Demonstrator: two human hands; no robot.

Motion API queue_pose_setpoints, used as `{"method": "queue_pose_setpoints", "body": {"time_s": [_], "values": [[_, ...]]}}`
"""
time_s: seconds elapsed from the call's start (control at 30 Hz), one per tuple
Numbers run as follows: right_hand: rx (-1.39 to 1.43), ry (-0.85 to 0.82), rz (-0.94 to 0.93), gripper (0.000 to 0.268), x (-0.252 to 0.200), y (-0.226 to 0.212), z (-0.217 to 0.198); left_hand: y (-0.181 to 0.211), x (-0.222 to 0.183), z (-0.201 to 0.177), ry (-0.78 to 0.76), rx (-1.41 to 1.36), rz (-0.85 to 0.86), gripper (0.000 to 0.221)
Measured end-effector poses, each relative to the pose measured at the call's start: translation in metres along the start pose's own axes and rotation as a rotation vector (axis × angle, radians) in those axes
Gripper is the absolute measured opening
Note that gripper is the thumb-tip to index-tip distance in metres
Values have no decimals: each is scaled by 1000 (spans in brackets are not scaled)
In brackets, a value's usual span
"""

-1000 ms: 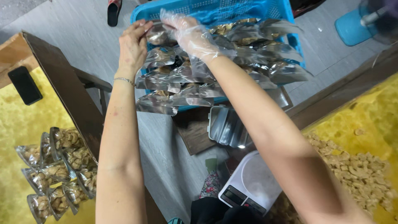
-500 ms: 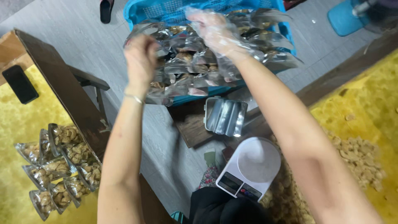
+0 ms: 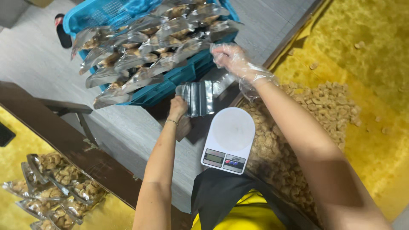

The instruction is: The person scoops snack pieces from a yellow tray into clear plastic bags, weighs each bag on a digital scale, and places the filled bags into a blue crate. The process is repeated continuously.

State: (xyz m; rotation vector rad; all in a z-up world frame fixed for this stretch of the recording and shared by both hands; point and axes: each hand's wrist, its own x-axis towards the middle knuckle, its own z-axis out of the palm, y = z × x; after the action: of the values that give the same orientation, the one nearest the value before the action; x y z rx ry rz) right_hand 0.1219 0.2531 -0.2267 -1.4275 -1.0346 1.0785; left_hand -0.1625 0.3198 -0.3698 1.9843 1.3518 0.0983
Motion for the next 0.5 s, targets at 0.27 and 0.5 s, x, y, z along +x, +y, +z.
{"method": "queue_pose_setpoints", "body": {"time_s": [0.27, 0.5], "values": [[-614, 67, 270, 32, -103, -114, -1, -23, -9, -22, 66, -98, -21, 43], [-496, 96, 253, 32, -152, -115, -24, -3, -19, -58, 41, -87, 42, 33]]}}
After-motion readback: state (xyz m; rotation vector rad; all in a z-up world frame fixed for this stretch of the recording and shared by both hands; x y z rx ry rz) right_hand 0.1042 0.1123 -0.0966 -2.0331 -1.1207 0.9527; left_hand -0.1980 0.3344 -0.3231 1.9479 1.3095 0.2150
